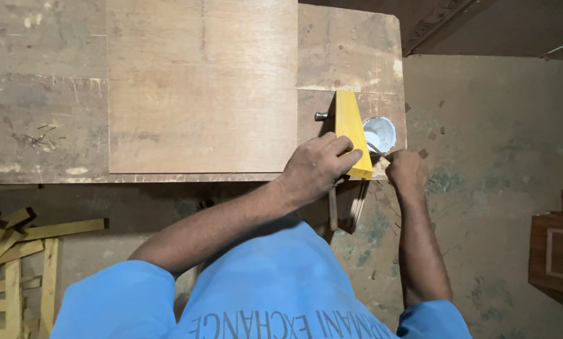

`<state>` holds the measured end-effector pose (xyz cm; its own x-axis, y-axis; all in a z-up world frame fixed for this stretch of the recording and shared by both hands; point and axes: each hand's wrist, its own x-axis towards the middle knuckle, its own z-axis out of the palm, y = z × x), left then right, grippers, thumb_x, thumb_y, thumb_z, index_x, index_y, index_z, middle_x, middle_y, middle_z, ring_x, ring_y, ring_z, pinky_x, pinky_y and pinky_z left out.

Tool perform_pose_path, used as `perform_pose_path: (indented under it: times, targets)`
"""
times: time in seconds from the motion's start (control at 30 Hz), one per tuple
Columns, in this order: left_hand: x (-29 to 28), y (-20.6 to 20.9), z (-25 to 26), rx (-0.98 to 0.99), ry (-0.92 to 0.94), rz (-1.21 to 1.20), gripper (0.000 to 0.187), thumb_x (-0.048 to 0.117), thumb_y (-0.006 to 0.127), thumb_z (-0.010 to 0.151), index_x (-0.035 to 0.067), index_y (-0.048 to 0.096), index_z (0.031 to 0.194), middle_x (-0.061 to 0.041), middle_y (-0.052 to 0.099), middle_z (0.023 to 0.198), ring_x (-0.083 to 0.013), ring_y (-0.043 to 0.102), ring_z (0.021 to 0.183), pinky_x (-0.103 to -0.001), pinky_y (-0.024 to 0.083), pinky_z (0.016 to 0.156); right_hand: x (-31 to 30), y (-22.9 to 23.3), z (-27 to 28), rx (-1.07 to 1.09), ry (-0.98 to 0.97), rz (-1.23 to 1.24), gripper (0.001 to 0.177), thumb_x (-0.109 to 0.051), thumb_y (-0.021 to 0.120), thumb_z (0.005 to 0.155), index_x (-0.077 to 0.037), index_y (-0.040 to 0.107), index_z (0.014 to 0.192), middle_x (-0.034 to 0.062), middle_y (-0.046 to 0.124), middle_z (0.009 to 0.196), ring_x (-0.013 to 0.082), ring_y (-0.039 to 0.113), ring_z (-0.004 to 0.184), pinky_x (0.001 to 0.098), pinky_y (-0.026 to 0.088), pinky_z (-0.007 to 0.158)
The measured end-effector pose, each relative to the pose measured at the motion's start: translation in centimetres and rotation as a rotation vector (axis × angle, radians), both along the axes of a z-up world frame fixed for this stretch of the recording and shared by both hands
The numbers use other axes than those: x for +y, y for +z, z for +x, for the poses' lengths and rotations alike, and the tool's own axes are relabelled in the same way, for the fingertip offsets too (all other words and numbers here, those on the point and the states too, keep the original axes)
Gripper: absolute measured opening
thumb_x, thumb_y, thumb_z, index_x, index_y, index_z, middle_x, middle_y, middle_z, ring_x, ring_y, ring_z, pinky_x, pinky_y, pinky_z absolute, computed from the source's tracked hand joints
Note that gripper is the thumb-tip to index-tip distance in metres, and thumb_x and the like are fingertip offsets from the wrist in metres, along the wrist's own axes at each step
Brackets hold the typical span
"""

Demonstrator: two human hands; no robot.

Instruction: The person applies white glue from a container to a wooden strip using a stick, positions the strip onto a larger wooden board, and secures it by hammering in several nails.

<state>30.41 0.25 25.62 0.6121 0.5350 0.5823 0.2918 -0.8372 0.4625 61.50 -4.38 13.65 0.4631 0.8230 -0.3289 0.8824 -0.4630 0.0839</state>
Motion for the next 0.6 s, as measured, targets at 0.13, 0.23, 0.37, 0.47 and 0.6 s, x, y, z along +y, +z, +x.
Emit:
perform_pose_path:
  times: [0.13, 0.23, 0.37, 0.47, 0.6]
  targets:
    - [0.3, -0.1, -0.2, 0.008, 0.018, -0.012, 0.033, 0.014, 0.076, 0.081, 0.005, 0.071, 0.112, -0.006, 0.064, 0.096, -0.0206, 0.062, 0.086, -0.034, 0.056, 0.072, -1.7, 1.2, -0.3, -0.022, -0.019, 0.175, 0.03, -0.009, 0.068, 0.088, -0.02, 0.082, 0.111, 0.0184, 0.075, 0.102, 0.0368, 0.073, 0.092, 0.0447, 0.058, 0.08]
    - [0.1, -0.3, -1.1, -0.017, 0.084, -0.032, 0.045, 0.019, 0.082, 0.069, 0.005, 0.073, 0.111, -0.007, 0.068, 0.098, -0.0221, 0.063, 0.089, -0.035, 0.056, 0.073, -4.3, 1.2, -0.1, 0.0, -0.079, 0.219, 0.025, -0.017, 0.074, 0.089, -0.021, 0.082, 0.113, 0.0166, 0.076, 0.1, 0.0354, 0.072, 0.085, 0.0444, 0.056, 0.077]
    - [-0.1, -0.7, -4.0, -0.083, 0.242, -0.197, 0.042, 0.01, 0.082, 0.072, 0.006, 0.075, 0.113, -0.007, 0.071, 0.096, -0.0215, 0.065, 0.089, -0.034, 0.057, 0.074, -7.4, -1.1, -0.2, 0.473, -0.435, 0.26, 0.028, -0.016, 0.069, 0.096, -0.01, 0.074, 0.123, 0.013, 0.08, 0.094, 0.0211, 0.077, 0.073, 0.035, 0.056, 0.058]
    - [0.2, -0.8, -5.6, -0.106, 0.329, -0.319, 0.039, 0.013, 0.085, 0.078, 0.006, 0.076, 0.115, -0.007, 0.07, 0.09, -0.022, 0.065, 0.083, -0.036, 0.054, 0.071, -8.9, -3.5, -0.7, 0.727, -0.511, 0.416, 0.032, -0.012, 0.067, 0.096, 0.0, 0.071, 0.125, 0.0113, 0.078, 0.094, 0.0195, 0.076, 0.068, 0.0308, 0.054, 0.05]
    - [0.1, -0.8, -7.1, -0.127, 0.37, -0.351, 0.038, 0.009, 0.081, 0.079, 0.006, 0.075, 0.116, -0.008, 0.069, 0.09, -0.0264, 0.065, 0.083, -0.04, 0.054, 0.075, -10.0, -5.0, -1.4, 0.796, -0.564, 0.521, 0.036, -0.01, 0.065, 0.094, 0.002, 0.069, 0.128, 0.0096, 0.078, 0.095, 0.0176, 0.075, 0.07, 0.0278, 0.052, 0.051]
